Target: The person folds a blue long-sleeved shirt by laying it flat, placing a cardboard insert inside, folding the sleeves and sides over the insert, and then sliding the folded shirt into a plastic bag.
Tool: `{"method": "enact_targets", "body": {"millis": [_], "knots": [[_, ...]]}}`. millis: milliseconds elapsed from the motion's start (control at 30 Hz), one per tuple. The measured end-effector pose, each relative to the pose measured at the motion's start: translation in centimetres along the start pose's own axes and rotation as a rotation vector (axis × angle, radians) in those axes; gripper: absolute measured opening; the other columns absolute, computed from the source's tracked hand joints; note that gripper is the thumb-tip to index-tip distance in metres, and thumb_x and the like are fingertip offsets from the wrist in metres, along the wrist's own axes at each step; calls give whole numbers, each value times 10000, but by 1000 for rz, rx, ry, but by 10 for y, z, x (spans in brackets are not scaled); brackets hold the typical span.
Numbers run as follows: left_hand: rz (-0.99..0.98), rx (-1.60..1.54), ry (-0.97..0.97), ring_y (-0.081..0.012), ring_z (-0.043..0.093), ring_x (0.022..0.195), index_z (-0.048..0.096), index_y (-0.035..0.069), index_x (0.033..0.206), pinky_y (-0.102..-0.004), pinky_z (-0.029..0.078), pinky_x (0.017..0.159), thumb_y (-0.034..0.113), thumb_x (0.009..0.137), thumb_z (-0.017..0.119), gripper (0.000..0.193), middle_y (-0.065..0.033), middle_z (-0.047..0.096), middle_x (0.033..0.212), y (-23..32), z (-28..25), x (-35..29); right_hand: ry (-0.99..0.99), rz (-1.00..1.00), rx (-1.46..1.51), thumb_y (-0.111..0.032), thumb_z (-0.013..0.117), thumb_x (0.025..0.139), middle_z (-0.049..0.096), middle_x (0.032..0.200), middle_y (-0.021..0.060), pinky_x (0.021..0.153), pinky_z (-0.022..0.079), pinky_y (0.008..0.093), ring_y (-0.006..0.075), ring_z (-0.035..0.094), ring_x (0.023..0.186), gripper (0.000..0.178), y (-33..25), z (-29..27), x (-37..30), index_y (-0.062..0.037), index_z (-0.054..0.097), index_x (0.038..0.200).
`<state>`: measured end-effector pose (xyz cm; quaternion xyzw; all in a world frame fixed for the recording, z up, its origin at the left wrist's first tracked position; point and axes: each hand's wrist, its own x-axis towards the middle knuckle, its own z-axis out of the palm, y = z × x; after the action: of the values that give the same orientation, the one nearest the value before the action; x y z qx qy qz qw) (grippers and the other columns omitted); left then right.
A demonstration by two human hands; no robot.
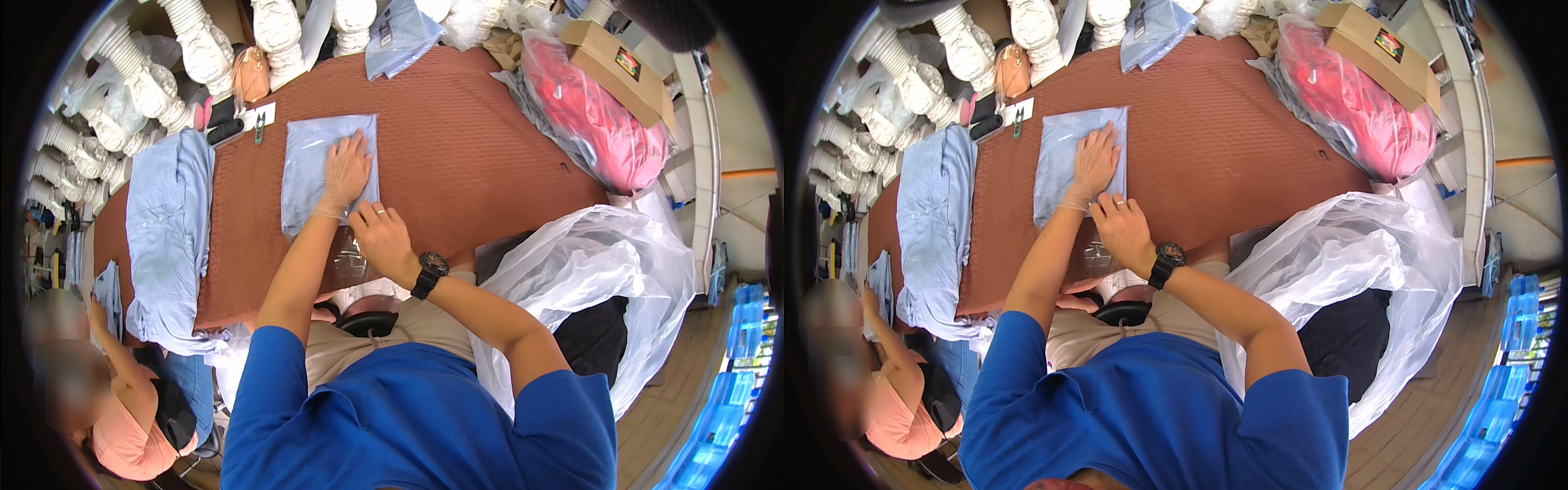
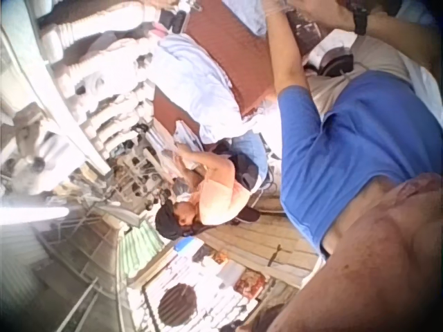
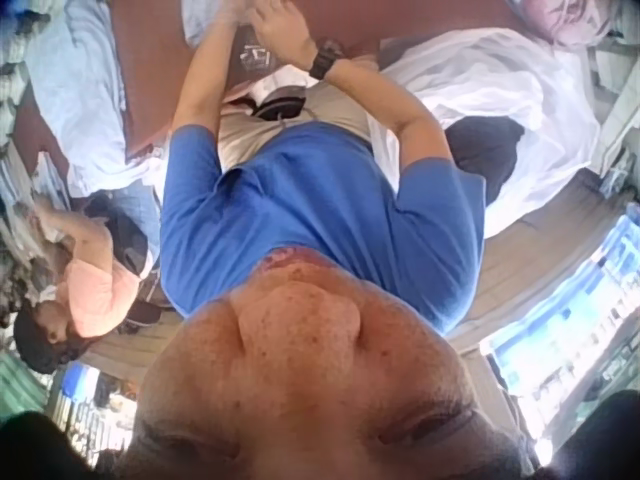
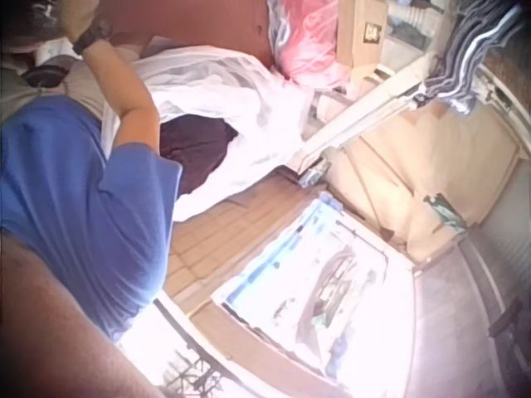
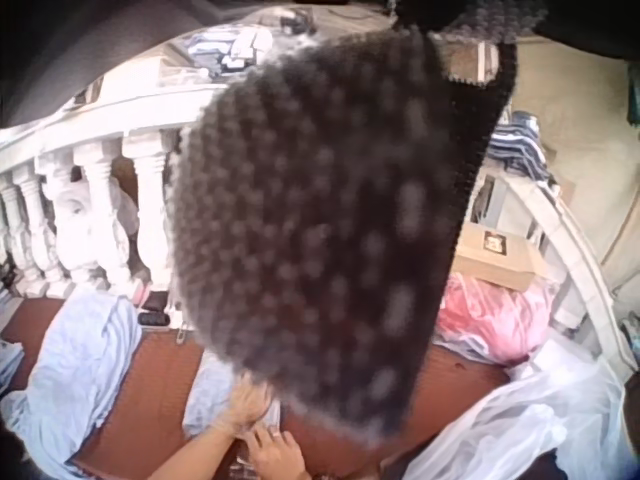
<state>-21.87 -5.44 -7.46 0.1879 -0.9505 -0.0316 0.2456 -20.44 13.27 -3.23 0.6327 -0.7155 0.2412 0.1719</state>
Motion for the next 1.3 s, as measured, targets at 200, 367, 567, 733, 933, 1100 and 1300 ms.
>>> {"method": "enact_targets", "body": {"millis": [200, 367, 567, 733, 933, 1100, 1300], "knots": [[14, -167, 42, -323, 382, 1408, 492, -23, 1392, -481, 266, 1189, 196, 968, 514, 478, -129, 471, 1495, -13, 15, 12, -2, 17, 49, -102, 619, 794, 548, 935, 80, 722, 452, 362, 248, 576, 864, 134, -2, -1, 3, -82, 575, 919], [83, 142, 43, -317, 416, 1357, 490, -4, 1409, -469, 316, 1147, 181, 960, 522, 487, -110, 461, 1509, -11, 20, 19, -15, 41, 70, -99, 598, 798, 548, 936, 85, 723, 456, 362, 250, 579, 871, 124, 5, -1, 1, -72, 583, 918], [37, 8, 31, -317, 444, 1295, 496, 47, 1428, -494, 324, 1105, 158, 927, 542, 515, -42, 441, 1528, -6, 25, 24, -34, 15, 96, -71, 597, 791, 539, 953, 86, 743, 468, 359, 251, 572, 886, 146, 9, -3, 0, -64, 567, 935], [-32, 39, -42, -317, 406, 1345, 485, 49, 1435, -549, 275, 1132, 179, 919, 554, 536, -29, 438, 1521, 2, 22, 27, -48, 14, 142, -54, 601, 784, 534, 965, 95, 750, 476, 361, 258, 570, 891, 172, 14, 1, -1, -56, 553, 949], [40, 81, 79, -286, 351, 1421, 493, 51, 1418, -540, 255, 1160, 197, 928, 556, 515, -40, 443, 1507, -3, 31, 24, -105, 75, 248, -53, 612, 802, 541, 1053, 122, 813, 466, 408, 294, 546, 975, 287, 16, 7, -6, -35, 564, 1084], [16, 48, 16, -291, 333, 1443, 503, 47, 1408, -510, 243, 1183, 227, 955, 538, 489, -70, 452, 1498, -9, 31, 22, -149, 343, 215, -127, 677, 852, 494, 1304, 143, 906, 419, 465, 332, 478, 1112, 589, 7, 9, -20, -45, 458, 1393], [105, 121, 106, -293, 308, 1463, 499, 27, 1402, -498, 203, 1212, 237, 986, 512, 466, -107, 449, 1501, -16, 29, 5, -117, 325, 188, -134, 674, 854, 506, 1307, 104, 917, 406, 450, 315, 486, 1112, 556, 4, 20, -23, -59, 479, 1369]]}}
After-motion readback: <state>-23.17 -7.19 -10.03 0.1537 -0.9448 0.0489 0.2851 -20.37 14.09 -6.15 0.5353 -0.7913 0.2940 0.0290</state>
